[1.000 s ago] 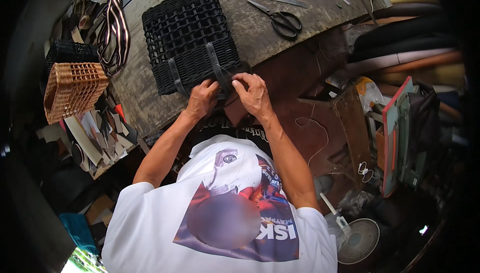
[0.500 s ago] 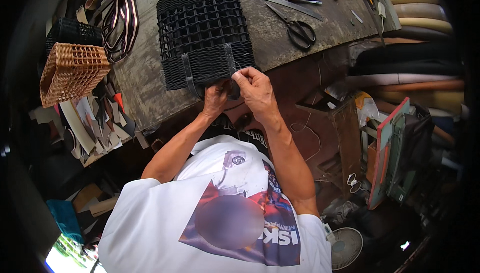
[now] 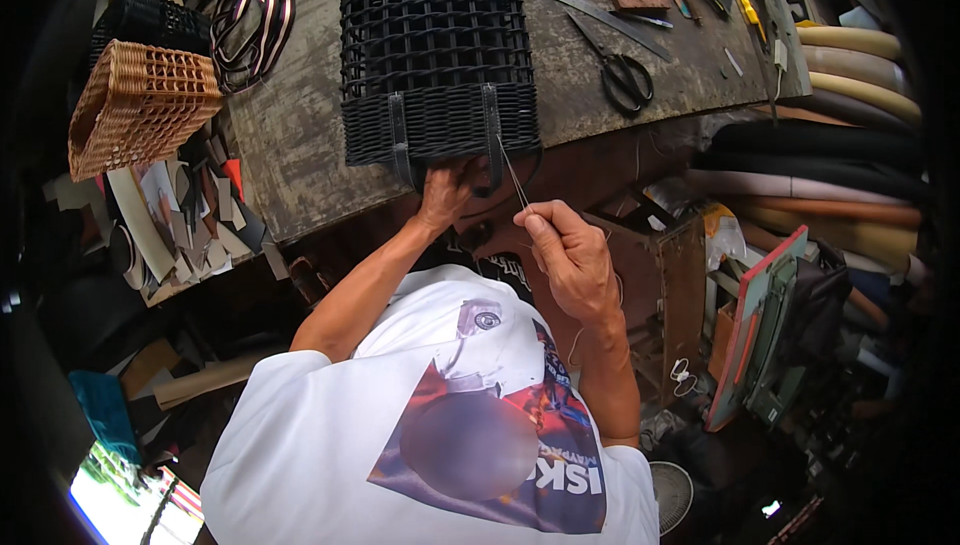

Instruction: Attaching a handle to a woven basket using a needle and thread.

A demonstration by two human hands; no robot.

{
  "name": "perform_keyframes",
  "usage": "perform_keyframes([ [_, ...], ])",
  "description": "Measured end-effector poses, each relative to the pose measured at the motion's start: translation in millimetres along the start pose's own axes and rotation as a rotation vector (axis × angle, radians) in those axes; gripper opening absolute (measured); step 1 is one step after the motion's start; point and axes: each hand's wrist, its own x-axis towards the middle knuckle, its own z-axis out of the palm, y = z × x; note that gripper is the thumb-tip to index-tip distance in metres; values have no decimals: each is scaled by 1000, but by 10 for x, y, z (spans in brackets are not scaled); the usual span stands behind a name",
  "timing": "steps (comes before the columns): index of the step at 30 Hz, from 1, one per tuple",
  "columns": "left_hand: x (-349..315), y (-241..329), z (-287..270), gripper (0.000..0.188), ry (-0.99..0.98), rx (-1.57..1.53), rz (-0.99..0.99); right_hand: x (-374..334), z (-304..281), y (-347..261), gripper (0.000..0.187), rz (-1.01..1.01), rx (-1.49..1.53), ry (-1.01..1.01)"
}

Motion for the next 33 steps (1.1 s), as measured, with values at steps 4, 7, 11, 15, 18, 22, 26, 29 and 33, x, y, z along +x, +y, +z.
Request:
perform_keyframes([
  [4,34,55,-12,22,10,-99,-15,-408,-149,-114,16,-15,-58,20],
  [7,42,74,-2,19,38,-135,-6,-752,-264,-148,17,-79,-187,72],
  [11,52,95,-57,22,-35,-153,-41,-1208,-422,-2,16,-18,-236,131],
  [15,-12,-109,-32,25,-99,-273,-176,-1489,-511,328,17,26,-217,44],
  [18,-48,-251,33,24,-144,-258,-204,-1627,-531,820,16,146,-234,34],
  [22,43,-34,38,23,-49,-549,-485,-1441,-444,1348,18,240,-348,112],
  [26,-30,-42,37,21,-30,-747,-752,-522,-215,1398,24,-173,-557,264],
  [29,-33,75,-2,21,-53,-578,-723,283,-16,1246,22,-384,-375,304],
  [33,-47,138,-44,22,-32,-497,-671,892,240,1222,20,-285,-108,222],
])
